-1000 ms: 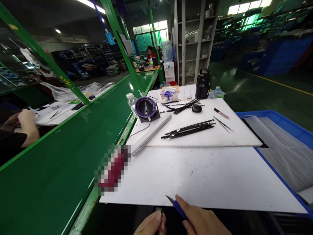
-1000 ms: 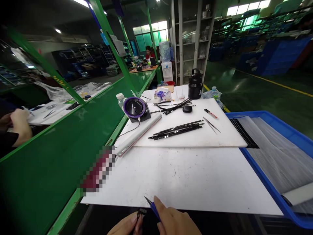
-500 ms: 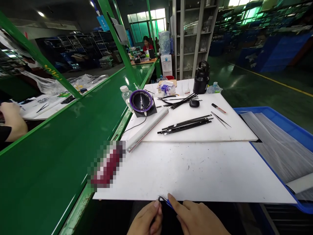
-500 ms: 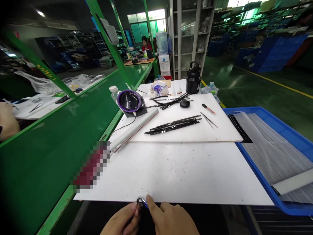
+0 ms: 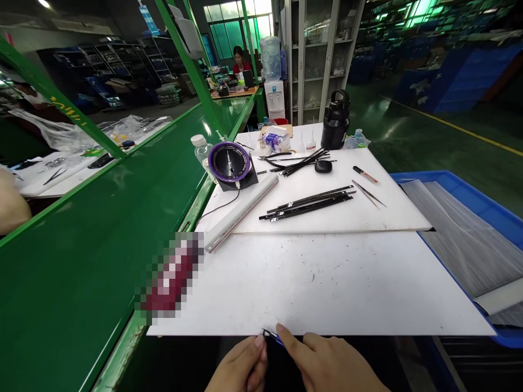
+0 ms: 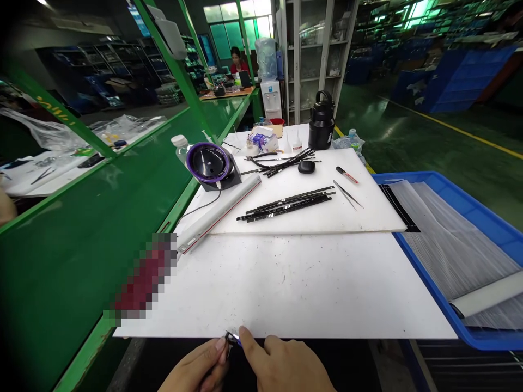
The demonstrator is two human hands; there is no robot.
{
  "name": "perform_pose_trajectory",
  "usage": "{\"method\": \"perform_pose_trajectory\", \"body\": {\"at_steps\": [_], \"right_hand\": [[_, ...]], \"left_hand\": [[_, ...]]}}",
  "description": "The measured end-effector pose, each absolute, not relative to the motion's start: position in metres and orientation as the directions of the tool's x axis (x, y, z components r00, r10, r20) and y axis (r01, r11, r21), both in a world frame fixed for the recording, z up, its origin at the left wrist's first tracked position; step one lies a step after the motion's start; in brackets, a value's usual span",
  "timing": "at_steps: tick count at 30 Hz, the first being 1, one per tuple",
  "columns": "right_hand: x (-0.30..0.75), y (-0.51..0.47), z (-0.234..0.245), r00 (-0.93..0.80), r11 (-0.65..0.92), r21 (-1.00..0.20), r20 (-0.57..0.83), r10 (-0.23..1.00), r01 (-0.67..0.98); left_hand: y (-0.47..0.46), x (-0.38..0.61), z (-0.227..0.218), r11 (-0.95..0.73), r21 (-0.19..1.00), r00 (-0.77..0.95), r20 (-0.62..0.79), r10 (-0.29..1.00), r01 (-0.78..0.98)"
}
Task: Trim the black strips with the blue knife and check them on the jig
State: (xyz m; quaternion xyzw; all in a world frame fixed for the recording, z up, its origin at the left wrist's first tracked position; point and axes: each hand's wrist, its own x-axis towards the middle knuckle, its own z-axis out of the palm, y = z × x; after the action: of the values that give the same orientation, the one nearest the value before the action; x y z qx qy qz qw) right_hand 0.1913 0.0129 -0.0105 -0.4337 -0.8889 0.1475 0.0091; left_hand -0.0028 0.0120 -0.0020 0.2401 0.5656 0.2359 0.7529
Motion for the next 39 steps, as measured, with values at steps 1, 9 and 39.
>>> {"method": "perform_pose_trajectory", "body": {"at_steps": [1, 9, 39], "right_hand": [[0.191, 0.013, -0.011, -0.628, 0.591, -0.254, -0.098, 0.772, 0.765], [0.191, 0.008, -0.011, -0.655, 0.647, -0.131, -0.028, 0.755, 0.751], [0.19, -0.003, -0.013, -0.632, 0.631, -0.08, 0.004, 0.775, 0.772]], "left_hand": [[0.012, -0.003, -0.003, 0.776, 0.626, 0.249, -0.741, 0.624, -0.08], [0.011, -0.001, -0.001, 0.799, 0.598, 0.227, -0.771, 0.595, -0.065], [0.013, 0.004, 0.016, 0.793, 0.607, 0.197, -0.772, 0.605, -0.057]]}}
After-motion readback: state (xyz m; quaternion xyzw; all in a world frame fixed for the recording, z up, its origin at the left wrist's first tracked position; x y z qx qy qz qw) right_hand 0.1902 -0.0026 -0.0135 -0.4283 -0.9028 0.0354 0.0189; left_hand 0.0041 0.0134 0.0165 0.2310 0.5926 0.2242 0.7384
